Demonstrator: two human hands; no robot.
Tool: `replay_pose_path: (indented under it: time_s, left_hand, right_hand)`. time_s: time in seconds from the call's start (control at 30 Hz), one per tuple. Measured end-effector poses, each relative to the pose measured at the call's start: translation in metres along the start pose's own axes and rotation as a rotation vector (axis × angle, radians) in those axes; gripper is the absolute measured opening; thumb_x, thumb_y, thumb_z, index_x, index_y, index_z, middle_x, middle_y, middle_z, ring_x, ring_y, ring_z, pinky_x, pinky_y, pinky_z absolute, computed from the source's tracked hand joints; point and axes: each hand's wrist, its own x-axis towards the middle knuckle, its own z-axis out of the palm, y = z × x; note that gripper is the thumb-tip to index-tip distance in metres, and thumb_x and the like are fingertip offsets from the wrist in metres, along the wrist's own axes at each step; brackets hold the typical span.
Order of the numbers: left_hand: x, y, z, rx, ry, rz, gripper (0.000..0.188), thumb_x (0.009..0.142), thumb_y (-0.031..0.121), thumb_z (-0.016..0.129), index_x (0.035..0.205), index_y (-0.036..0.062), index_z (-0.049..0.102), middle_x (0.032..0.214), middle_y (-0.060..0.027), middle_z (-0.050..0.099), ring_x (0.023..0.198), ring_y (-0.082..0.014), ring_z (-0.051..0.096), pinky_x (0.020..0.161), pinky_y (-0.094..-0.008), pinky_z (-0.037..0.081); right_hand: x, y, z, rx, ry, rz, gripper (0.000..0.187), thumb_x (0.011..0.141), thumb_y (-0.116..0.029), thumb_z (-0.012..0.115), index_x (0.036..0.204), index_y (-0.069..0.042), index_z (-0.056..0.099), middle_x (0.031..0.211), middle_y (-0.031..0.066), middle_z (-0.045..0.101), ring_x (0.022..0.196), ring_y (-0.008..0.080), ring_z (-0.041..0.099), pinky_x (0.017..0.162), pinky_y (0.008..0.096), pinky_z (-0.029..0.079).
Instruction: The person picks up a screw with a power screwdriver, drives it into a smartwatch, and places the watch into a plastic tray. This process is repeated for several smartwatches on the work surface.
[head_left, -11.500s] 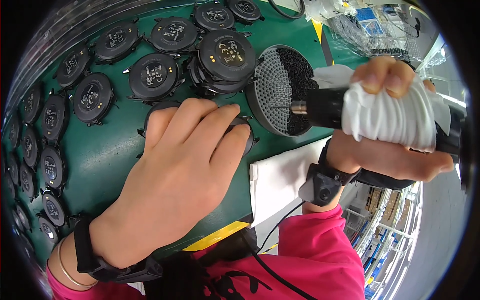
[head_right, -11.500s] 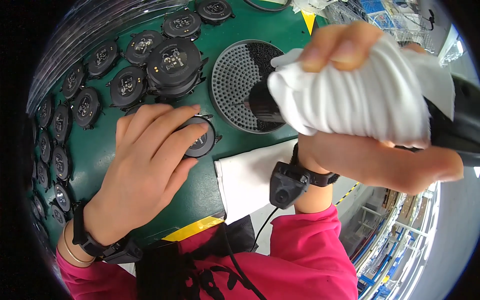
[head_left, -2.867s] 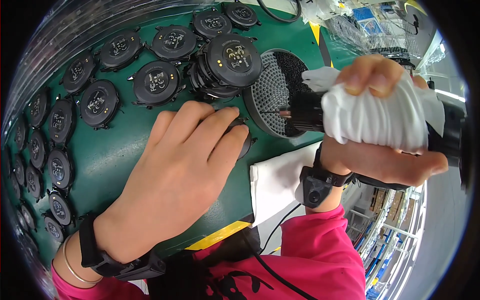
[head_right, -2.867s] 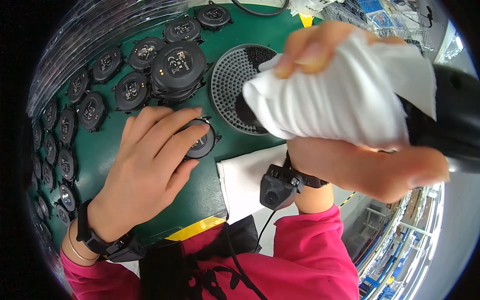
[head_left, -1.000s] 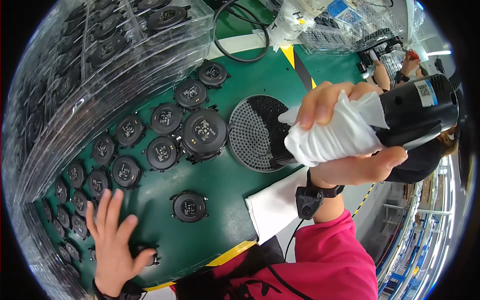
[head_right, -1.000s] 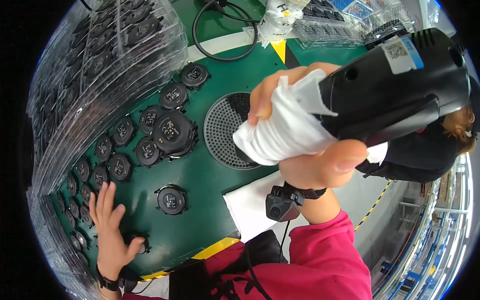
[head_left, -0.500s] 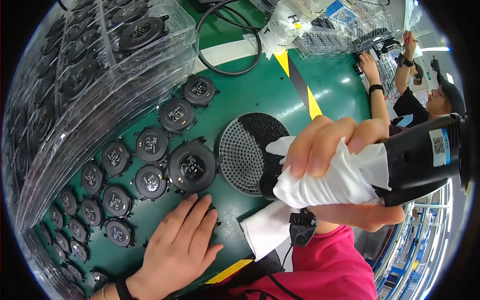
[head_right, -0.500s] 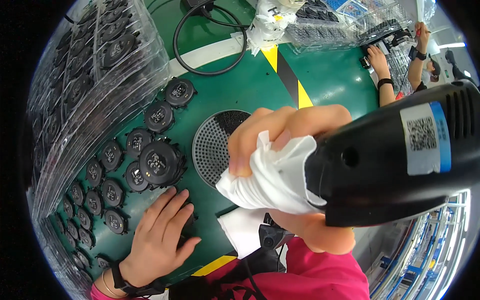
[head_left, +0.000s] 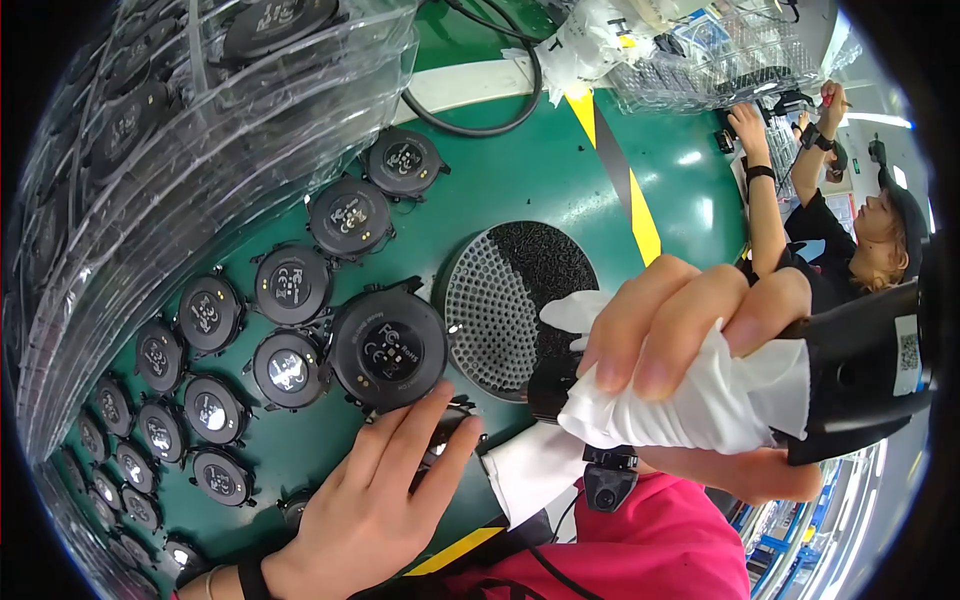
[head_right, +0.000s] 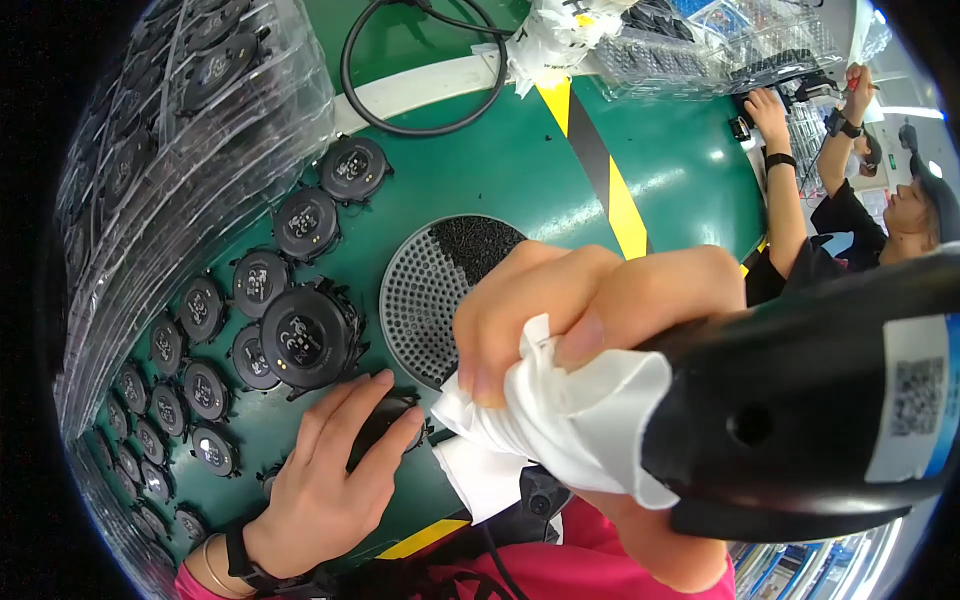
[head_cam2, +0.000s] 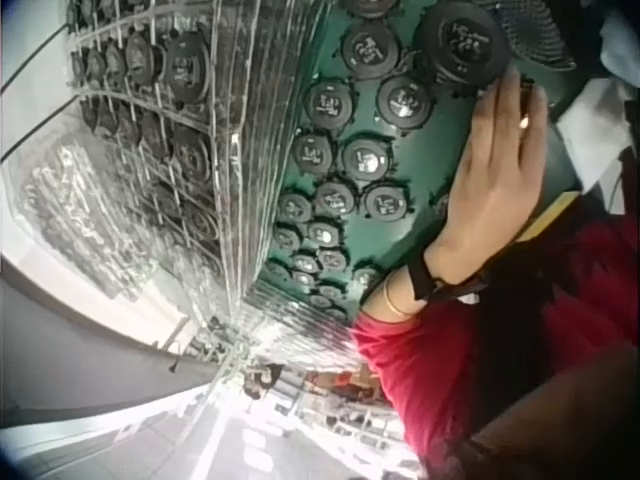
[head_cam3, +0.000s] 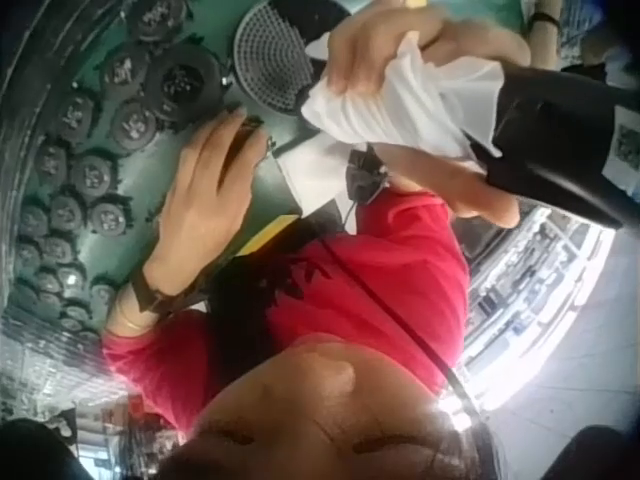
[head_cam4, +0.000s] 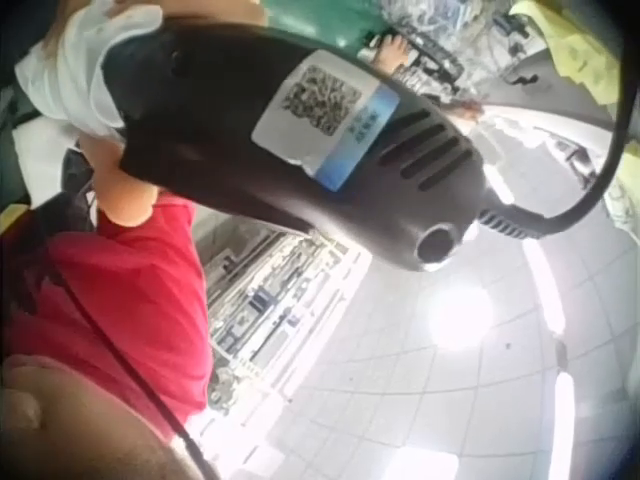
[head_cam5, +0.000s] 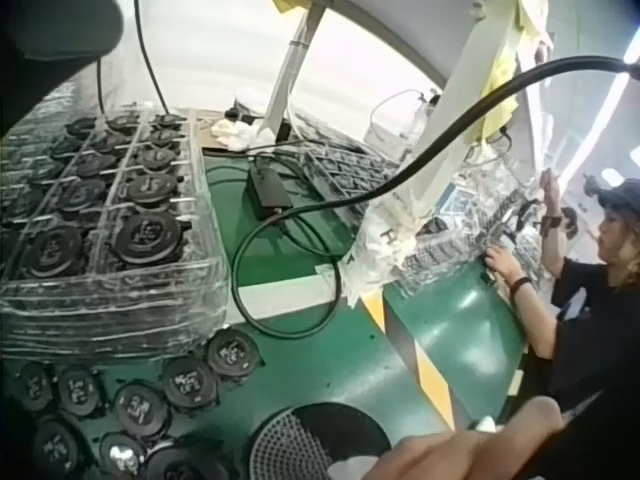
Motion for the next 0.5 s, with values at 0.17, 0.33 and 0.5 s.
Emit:
replay_pose_path:
  time_s: [0.17,0.33,0.5]
  left_hand:
    - [0.003,-0.001,0.001,-0.044,-0.023,0.021,0.049,0.07,-0.003,0.065,0.118,0.0031,0.066,0.132,-0.0194,0.054,0.115,-0.0368,0.054,0.093,-0.0432,0.052]
    - [0.004,-0.004,0.005,-0.001,-0.016,0.077,0.046,0.072,0.0,0.064,0.117,0.0028,0.066,0.132,-0.0192,0.055,0.114,-0.0359,0.055,0.093,-0.0418,0.052]
    - [0.006,0.0,0.004,0.0,-0.011,0.081,0.043,0.073,0.003,0.063,0.116,0.0029,0.066,0.131,-0.0194,0.055,0.114,-0.0351,0.055,0.092,-0.0406,0.053]
  right_hand:
    - [0.0,-0.013,-0.004,-0.143,-0.085,0.043,0.066,0.084,-0.061,0.069,0.102,-0.005,0.041,0.08,0.013,0.058,0.062,0.0254,0.057,0.051,0.0346,0.053]
    - [-0.002,-0.02,-0.005,-0.244,-0.1,0.116,0.064,0.084,-0.06,0.07,0.103,-0.006,0.041,0.082,0.0117,0.058,0.065,0.0249,0.057,0.052,0.0341,0.053]
    - [-0.001,-0.02,-0.008,-0.108,-0.096,-0.004,0.063,0.084,-0.058,0.07,0.105,-0.005,0.043,0.085,0.0106,0.058,0.067,0.0235,0.056,0.053,0.0332,0.053]
